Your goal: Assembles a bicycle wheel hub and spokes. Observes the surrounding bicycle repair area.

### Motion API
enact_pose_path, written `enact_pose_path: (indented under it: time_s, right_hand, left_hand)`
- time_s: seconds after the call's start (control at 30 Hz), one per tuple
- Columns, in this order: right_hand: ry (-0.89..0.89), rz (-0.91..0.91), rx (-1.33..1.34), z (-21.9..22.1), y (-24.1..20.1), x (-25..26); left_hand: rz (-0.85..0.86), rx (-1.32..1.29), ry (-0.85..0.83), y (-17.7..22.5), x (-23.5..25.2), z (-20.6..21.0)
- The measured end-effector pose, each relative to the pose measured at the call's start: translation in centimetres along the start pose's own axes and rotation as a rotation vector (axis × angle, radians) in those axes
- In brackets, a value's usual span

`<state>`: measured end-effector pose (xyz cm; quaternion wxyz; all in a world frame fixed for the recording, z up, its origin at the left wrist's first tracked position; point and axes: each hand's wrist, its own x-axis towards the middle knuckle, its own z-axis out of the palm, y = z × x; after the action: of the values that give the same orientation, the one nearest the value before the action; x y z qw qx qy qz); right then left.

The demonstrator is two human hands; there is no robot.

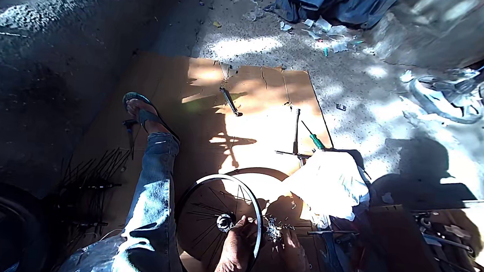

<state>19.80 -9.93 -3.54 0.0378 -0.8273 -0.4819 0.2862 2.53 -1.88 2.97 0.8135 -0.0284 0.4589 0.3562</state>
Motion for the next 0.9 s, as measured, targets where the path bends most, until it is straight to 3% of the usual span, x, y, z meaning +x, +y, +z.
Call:
enact_pose_path:
  time_s: [0.33, 0.57, 0.9]
  right_hand:
    - [-0.047, 0.003, -0.222, -1.2, -2.2, 1.9]
    - [-0.045, -0.027, -0.210, -1.5, -0.5, 1.9]
    - [-0.029, -0.117, -0.072, -1.0, -0.5, 2.3]
  left_hand:
    - [0.007, -0.003, 0.035, -0.3, 0.1, -0.5]
    - [0.030, -0.007, -0.054, -0.7, -0.1, -1.5]
    - [0.043, -0.019, -0.025, -0.9, -0.3, -1.6]
